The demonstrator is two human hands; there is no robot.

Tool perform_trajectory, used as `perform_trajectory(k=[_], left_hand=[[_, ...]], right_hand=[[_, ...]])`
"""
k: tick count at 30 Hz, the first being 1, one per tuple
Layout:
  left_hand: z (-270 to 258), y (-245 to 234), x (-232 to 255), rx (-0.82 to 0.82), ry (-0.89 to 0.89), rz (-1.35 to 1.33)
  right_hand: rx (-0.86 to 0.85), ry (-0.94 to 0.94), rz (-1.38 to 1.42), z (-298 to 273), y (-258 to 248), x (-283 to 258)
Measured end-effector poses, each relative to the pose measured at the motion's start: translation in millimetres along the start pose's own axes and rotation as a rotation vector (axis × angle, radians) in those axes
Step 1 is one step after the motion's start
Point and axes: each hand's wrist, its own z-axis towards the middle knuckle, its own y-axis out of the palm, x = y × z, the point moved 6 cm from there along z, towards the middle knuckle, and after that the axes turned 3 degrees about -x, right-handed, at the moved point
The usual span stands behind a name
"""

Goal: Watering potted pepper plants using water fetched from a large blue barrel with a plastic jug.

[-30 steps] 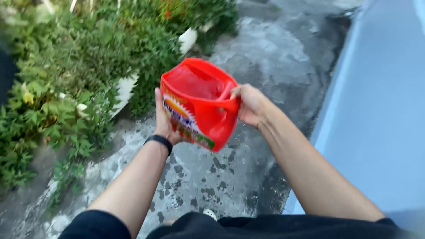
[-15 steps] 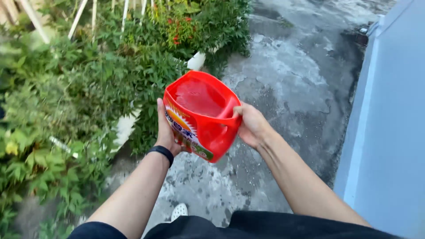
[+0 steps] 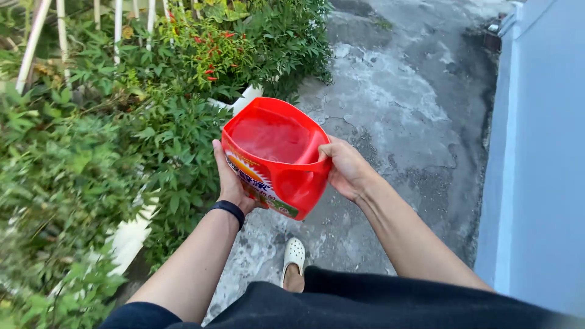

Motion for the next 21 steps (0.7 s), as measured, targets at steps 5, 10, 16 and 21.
perform_trajectory(k=[5,10,16,21], left_hand=[[146.1,62.2,42.0,-0.173,0.193,-0.132],[222.3,123.8,94.5,-0.039,0.062,-0.147],[356.9,160.2,157.8,-0.194,0.132,-0.254],[490.4,147.2,218.0,-0.211,0.301,-0.316]], right_hand=[[-0.059,-0.006,-0.028,125.2,-71.3,-61.8],[-0.046,0.046,-0.061,231.9,-103.6,-131.8],[-0.161,0.023,-0.094,372.6,-141.9,-179.9],[-0.194,0.061,-0.135,487.0,-147.5,-214.6]])
